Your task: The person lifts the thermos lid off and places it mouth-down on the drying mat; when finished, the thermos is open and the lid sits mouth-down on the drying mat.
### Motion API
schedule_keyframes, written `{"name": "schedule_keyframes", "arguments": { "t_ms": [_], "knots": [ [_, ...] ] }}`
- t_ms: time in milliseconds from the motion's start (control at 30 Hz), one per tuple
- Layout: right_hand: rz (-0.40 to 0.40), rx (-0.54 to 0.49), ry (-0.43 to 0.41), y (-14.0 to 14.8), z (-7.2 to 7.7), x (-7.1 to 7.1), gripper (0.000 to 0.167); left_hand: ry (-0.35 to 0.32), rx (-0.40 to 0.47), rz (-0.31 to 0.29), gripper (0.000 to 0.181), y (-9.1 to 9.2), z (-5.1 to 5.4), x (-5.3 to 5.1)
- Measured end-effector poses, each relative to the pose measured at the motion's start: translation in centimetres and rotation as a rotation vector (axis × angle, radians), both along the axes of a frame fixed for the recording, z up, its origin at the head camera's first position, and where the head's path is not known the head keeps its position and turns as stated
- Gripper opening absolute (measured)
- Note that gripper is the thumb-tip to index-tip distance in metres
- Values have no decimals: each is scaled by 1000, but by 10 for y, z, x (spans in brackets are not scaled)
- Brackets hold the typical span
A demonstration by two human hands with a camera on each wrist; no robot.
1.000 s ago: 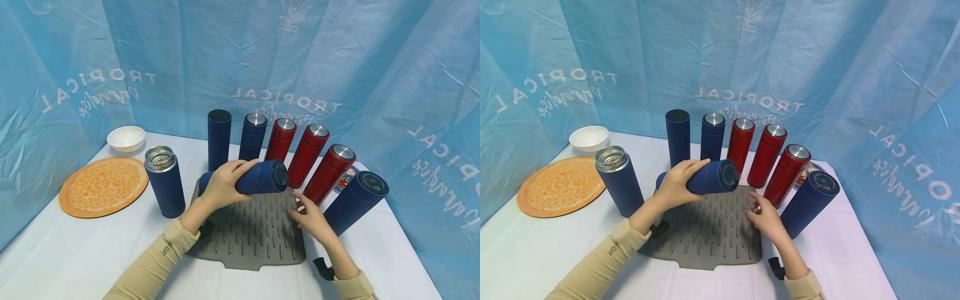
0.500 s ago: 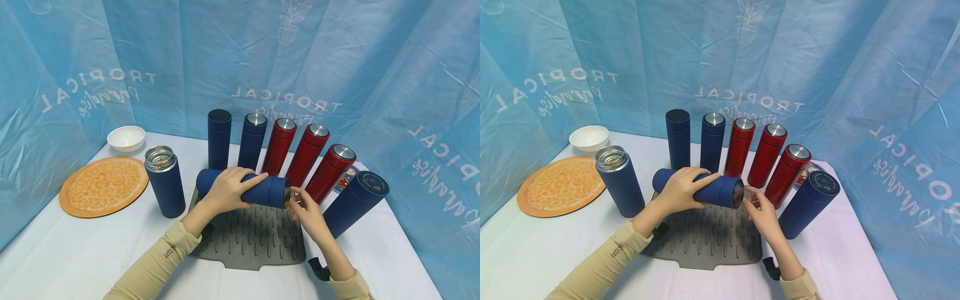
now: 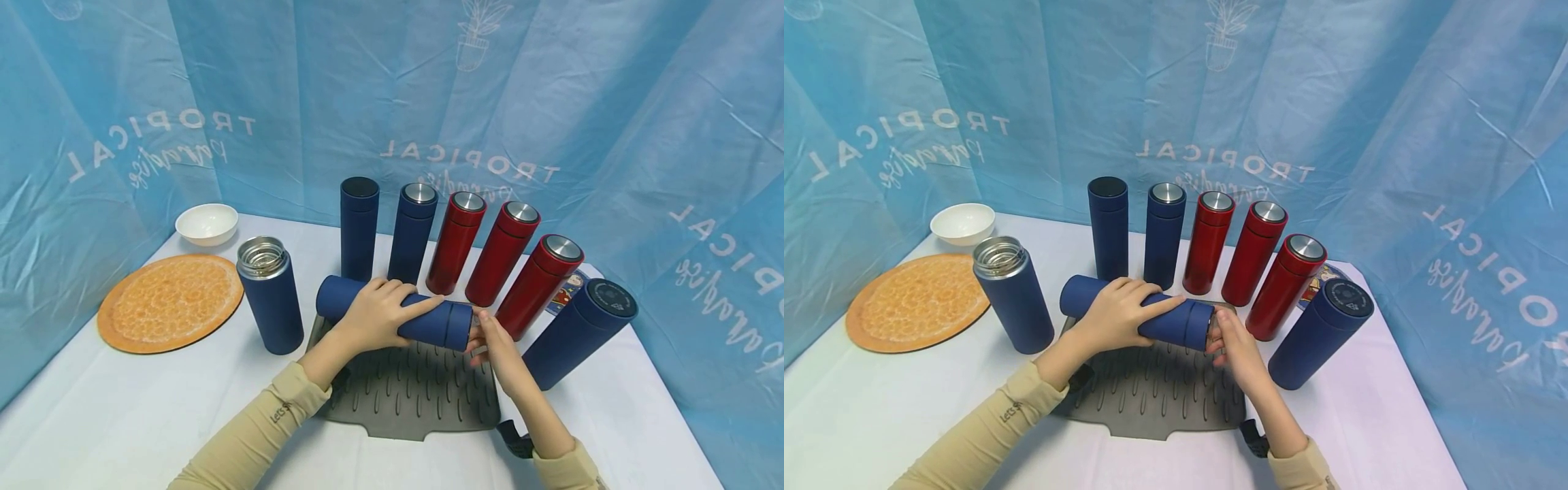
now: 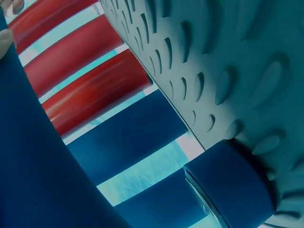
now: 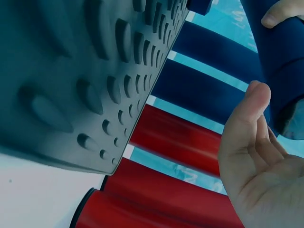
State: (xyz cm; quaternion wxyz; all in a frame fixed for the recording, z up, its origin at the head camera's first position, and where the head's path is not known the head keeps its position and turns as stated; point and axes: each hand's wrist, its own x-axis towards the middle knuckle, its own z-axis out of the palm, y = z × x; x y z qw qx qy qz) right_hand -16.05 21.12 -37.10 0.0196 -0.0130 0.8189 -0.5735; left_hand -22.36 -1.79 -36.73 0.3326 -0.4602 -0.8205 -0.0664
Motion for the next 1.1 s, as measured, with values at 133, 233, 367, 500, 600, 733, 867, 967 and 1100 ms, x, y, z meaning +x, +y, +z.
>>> {"name": "schedule_keyframes", "arguments": {
  "t_ms": [133,233,367,500,600,733,867,967,1100],
  "knots": [
    [43,4,4,-1,-3,-1,55,-15,-15,12,90,2,-1,1],
    [56,15,-19,-1,-5,-1,52,-17,-25,20,88,3,-3,2],
    [44,37,-59,-2,-7,-3,45,-7,-38,25,86,3,-3,2],
    [50,29,-59,-3,-8,-3,41,-1,-46,26,86,2,-2,2],
    [66,0,-53,-4,-9,-3,41,5,-55,26,86,2,-2,2],
    [85,-49,-50,-5,-9,-3,41,14,-67,29,85,1,0,2],
    [107,-91,-57,-5,-9,-3,43,10,-80,33,86,0,1,3],
    [127,-125,-66,-4,-9,-3,45,10,-97,42,86,0,2,3],
    [144,-176,-62,-4,-9,-5,43,-6,-125,52,84,-1,3,4]
  ]
}}
